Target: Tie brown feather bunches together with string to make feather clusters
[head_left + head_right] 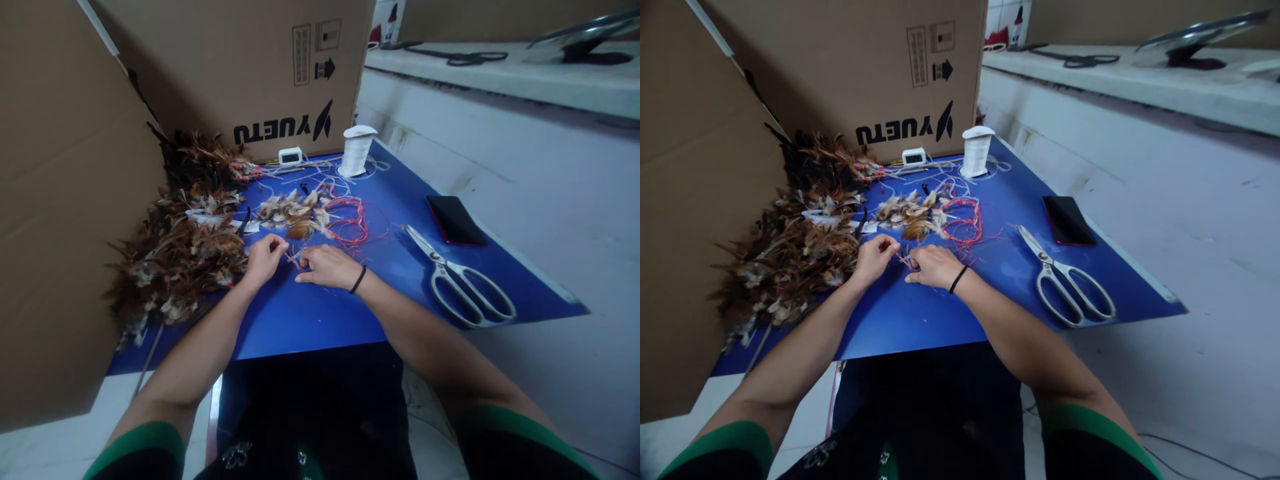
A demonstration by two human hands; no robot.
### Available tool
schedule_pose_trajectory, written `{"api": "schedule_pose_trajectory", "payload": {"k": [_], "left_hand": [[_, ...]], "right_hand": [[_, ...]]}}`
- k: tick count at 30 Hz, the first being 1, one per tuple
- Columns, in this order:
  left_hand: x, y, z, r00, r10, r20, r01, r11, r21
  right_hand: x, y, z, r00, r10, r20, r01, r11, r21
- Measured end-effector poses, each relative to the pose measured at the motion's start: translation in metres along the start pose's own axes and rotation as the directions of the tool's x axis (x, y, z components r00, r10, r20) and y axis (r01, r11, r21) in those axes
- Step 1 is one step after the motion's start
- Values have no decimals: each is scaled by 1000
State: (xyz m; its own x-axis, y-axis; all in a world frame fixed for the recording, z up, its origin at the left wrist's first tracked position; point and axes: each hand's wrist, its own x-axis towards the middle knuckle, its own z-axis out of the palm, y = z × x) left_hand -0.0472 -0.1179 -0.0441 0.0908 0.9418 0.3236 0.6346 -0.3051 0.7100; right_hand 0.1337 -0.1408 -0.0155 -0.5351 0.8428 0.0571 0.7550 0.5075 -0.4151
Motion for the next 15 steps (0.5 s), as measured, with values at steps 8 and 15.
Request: {"api": "schedule_pose_trajectory", "payload": {"k": [8, 15], "left_hand": [[2, 2, 1, 993, -117, 1, 103, 867, -488], [2, 0, -5, 998, 32, 50, -30, 999, -31]], "right_hand": [[7, 24, -13, 988, 124, -95, -127, 991, -31], [12, 71, -25, 874, 426, -235, -468, 868, -168]]}}
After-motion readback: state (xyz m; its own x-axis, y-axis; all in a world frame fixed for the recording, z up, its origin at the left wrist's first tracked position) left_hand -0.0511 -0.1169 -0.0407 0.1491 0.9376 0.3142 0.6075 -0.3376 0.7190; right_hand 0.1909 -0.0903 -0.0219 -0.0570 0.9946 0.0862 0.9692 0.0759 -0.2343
